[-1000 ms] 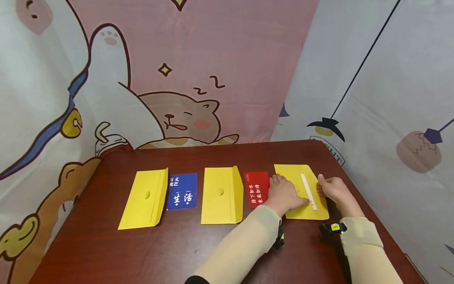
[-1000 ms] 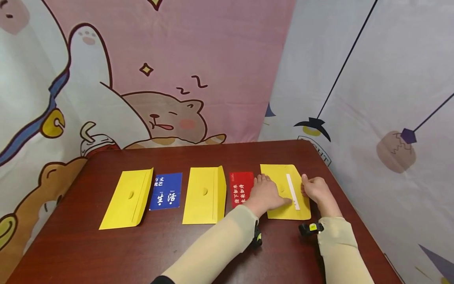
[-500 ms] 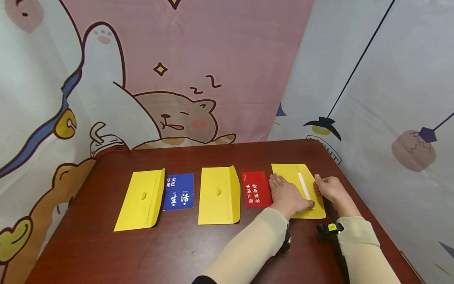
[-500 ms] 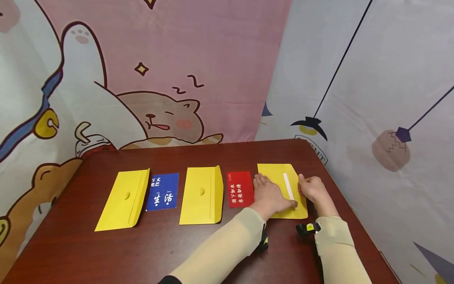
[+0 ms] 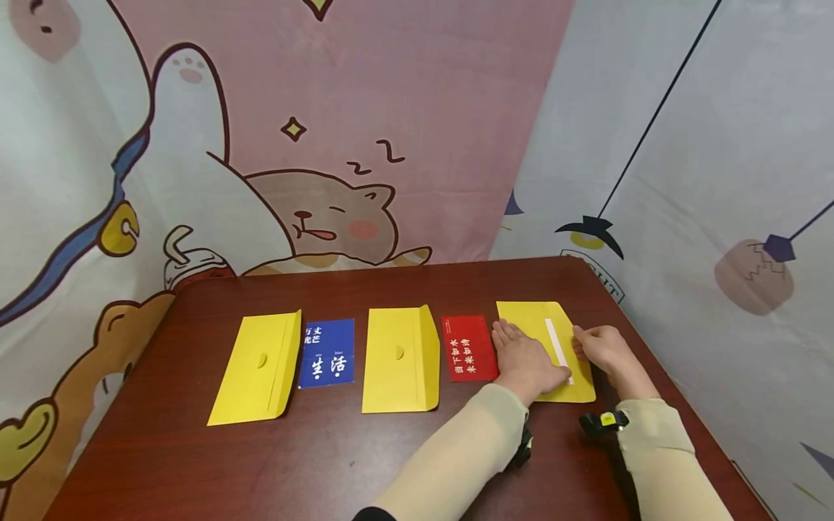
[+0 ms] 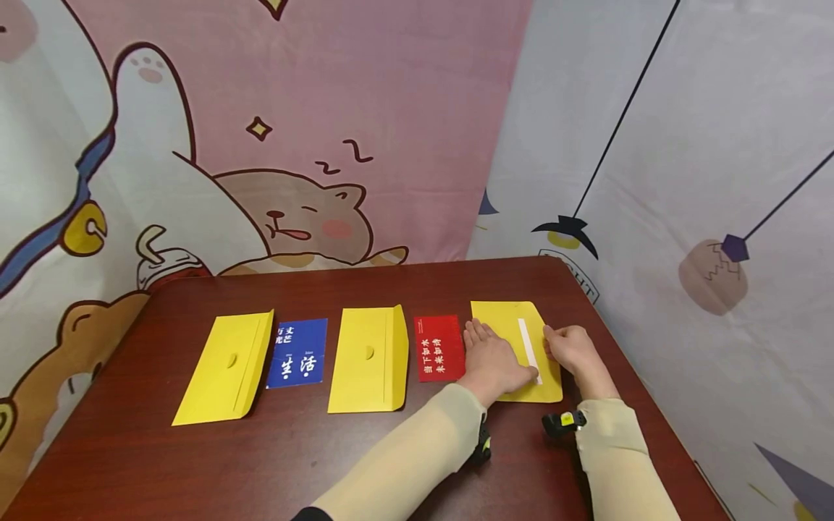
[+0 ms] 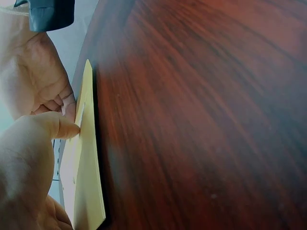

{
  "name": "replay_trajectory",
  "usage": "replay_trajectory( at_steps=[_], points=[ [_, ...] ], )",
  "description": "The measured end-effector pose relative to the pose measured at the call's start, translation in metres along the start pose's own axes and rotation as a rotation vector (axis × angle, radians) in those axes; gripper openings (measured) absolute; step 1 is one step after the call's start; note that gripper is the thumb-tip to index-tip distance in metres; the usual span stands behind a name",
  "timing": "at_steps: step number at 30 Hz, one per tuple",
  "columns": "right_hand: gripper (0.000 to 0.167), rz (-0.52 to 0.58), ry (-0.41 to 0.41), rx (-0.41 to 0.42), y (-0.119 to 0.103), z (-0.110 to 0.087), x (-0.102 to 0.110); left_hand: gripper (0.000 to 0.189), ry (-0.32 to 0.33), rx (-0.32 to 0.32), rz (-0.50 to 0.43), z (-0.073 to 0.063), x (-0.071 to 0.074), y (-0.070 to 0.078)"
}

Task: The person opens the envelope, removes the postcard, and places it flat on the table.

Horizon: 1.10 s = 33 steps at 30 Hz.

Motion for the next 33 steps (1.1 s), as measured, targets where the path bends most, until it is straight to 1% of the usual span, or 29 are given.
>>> replay_trajectory(
  at_steps=[6,11,16,21,25,30,33],
  points=[
    [0.058,0.012,-0.009,-0.004,0.001,0.0,-0.001,0.127,0.007,0.014,-0.007,-0.001,-0.003,0.001],
    [0.061,0.022,-0.014,-0.004,0.0,0.0,-0.002,0.131,0.012,0.032,-0.012,-0.001,-0.004,0.002],
    [0.062,0.018,-0.012,-0.005,0.001,0.0,-0.002,0.13,0.007,0.032,-0.015,-0.002,-0.003,0.002],
    [0.061,0.004,-0.011,-0.015,0.002,-0.001,0.0,0.129,0.011,0.03,-0.062,-0.003,0.001,0.001],
    [0.057,-0.01,-0.006,-0.002,0.003,-0.001,0.001,0.128,0.004,0.025,-0.084,-0.002,0.002,0.0],
    [0.046,-0.015,-0.017,0.015,0.004,0.0,-0.001,0.127,-0.011,0.024,-0.088,-0.004,0.005,-0.002],
    [0.045,-0.01,-0.024,0.013,0.004,0.001,-0.002,0.126,-0.013,0.023,-0.082,-0.006,0.008,-0.003]
  ],
)
Point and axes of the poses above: each hand's wrist, its own z-axis towards the middle knuckle, its own x-axis out of the back of the hand, y = z × x, the point moved 8 cm from there along z, towards the middle knuckle, and after that the axes turned 9 degrees about y, right-handed, at the moved point
